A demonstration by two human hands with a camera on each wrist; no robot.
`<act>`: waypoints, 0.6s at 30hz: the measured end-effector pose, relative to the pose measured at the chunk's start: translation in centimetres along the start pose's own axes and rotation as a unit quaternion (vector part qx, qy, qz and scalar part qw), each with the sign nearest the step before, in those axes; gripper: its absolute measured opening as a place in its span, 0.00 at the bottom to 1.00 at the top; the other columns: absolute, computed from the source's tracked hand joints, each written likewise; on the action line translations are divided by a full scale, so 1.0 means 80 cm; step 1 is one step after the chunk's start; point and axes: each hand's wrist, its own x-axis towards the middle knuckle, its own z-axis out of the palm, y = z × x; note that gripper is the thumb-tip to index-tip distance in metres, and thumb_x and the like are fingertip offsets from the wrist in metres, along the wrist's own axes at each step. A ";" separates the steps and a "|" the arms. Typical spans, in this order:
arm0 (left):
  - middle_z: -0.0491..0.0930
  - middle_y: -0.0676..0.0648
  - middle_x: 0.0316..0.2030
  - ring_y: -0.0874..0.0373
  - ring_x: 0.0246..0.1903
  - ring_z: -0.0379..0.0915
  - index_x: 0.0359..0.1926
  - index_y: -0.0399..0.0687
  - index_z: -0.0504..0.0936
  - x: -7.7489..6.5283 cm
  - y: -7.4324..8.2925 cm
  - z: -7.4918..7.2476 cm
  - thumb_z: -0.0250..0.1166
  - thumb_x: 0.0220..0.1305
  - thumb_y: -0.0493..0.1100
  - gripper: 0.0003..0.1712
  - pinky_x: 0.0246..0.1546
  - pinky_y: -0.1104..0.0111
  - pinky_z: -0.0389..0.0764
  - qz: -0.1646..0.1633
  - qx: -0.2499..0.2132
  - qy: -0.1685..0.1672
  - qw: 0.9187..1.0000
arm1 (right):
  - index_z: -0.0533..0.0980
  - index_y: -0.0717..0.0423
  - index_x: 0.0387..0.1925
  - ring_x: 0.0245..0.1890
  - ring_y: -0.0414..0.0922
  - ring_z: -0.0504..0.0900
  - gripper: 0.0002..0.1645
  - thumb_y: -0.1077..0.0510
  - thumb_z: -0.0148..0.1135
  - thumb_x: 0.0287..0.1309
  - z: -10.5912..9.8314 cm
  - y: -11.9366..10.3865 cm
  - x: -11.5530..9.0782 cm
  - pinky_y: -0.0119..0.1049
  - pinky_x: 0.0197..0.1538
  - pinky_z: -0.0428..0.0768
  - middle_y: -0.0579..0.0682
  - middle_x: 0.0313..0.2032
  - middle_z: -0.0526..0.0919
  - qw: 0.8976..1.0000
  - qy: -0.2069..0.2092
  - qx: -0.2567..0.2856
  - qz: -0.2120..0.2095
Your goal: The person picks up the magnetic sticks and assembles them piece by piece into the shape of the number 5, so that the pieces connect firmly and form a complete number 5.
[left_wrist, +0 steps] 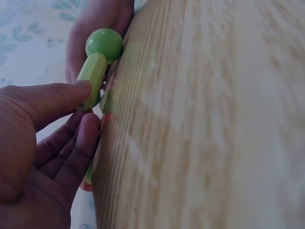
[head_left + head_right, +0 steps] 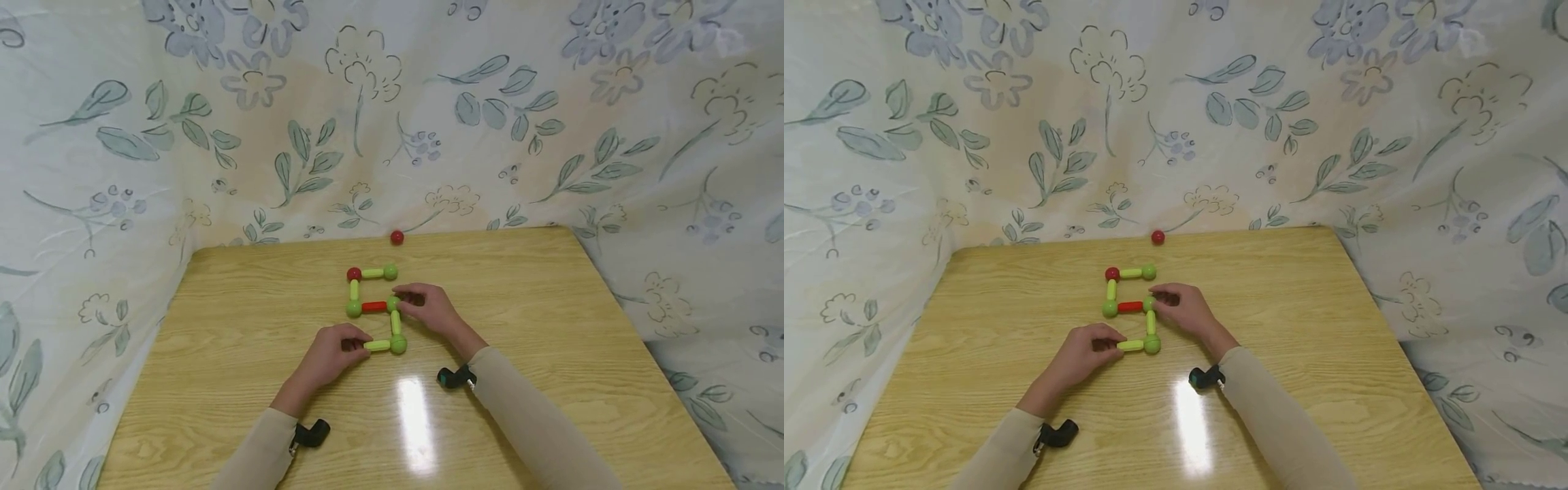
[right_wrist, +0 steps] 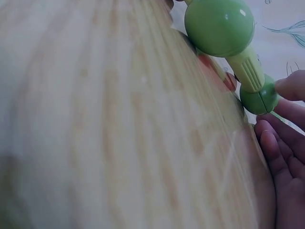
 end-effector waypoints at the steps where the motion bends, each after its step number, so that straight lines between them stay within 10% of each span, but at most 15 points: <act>1: 0.85 0.59 0.36 0.62 0.35 0.79 0.47 0.49 0.93 0.000 0.000 0.000 0.78 0.68 0.38 0.08 0.39 0.67 0.83 -0.002 0.001 0.000 1.000 | 0.87 0.51 0.61 0.50 0.45 0.85 0.18 0.56 0.72 0.73 0.000 0.000 -0.001 0.44 0.56 0.84 0.45 0.50 0.89 1.000 0.010 0.006 -0.001; 9: 0.85 0.59 0.36 0.63 0.35 0.79 0.48 0.49 0.93 0.000 0.004 -0.003 0.78 0.68 0.38 0.09 0.38 0.67 0.83 -0.011 0.000 -0.003 1.000 | 0.84 0.67 0.60 0.53 0.51 0.84 0.16 0.66 0.67 0.75 -0.002 0.000 -0.023 0.28 0.56 0.80 0.65 0.55 0.87 0.981 0.142 0.129 -0.025; 18: 0.85 0.58 0.36 0.62 0.35 0.80 0.48 0.49 0.93 0.001 0.002 -0.001 0.78 0.68 0.38 0.09 0.38 0.66 0.83 -0.017 -0.002 -0.006 1.000 | 0.86 0.52 0.61 0.51 0.50 0.83 0.20 0.63 0.74 0.69 0.009 -0.014 -0.081 0.41 0.56 0.82 0.53 0.53 0.87 0.994 0.073 0.071 -0.049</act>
